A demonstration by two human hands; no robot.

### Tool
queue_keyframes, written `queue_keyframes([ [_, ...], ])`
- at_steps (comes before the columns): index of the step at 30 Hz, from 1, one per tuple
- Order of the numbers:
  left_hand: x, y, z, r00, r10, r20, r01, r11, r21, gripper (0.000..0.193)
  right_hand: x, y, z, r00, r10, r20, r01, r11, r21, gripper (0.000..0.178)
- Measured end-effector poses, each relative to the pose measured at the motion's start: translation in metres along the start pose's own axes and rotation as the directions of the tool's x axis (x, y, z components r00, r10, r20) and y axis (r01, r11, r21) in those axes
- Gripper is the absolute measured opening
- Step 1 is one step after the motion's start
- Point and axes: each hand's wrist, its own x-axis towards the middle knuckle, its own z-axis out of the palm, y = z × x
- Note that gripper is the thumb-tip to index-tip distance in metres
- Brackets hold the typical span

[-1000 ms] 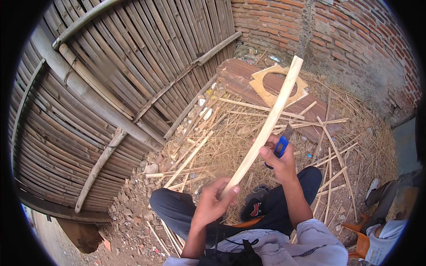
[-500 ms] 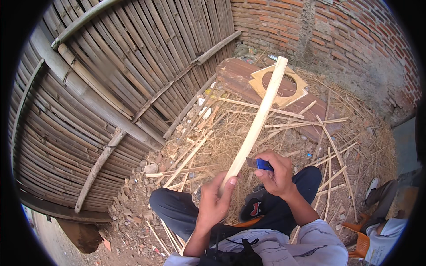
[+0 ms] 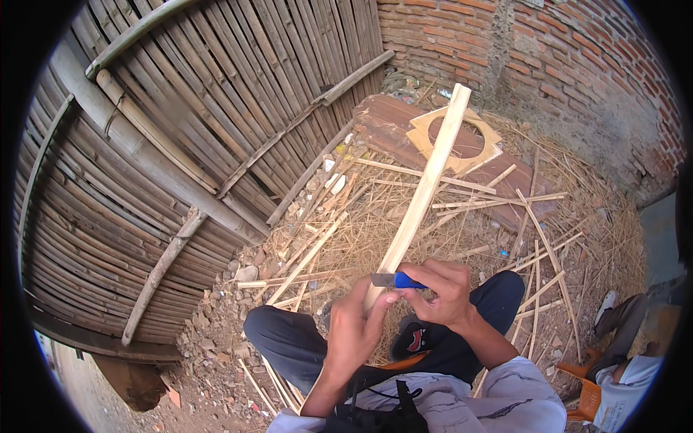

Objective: The person sits on the ground and uses a blue utility knife to shave thin strips off a long, thin piece of wood. They hold the wood in their left hand and scrape the blade along its length repeatedly, creating wood shavings that fall onto the ground.

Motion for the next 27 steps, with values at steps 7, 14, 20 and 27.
queue_keyframes([
  [7, -0.003, -0.017, 0.000, 0.989, -0.133, 0.070, 0.142, 0.980, -0.142, 0.022, 0.002, -0.005, -0.001, 1.000, -0.007, 0.017, 0.008, 0.998, -0.066, 0.030],
  [14, -0.006, -0.027, 0.000, 0.988, -0.127, 0.084, 0.139, 0.976, -0.169, 0.025, -0.002, -0.002, 0.000, 1.000, -0.012, 0.005, 0.012, 0.996, -0.093, 0.029],
  [20, -0.033, -0.034, -0.014, 0.885, -0.398, 0.242, 0.430, 0.898, -0.096, 0.028, 0.021, 0.064, -0.025, 0.913, 0.133, -0.386, -0.200, 0.970, -0.138, 0.030],
  [27, -0.057, -0.081, -0.026, 0.918, -0.286, 0.276, 0.346, 0.917, -0.199, 0.038, 0.034, 0.114, -0.066, 0.799, 0.475, -0.368, -0.495, 0.868, 0.045, 0.034],
])
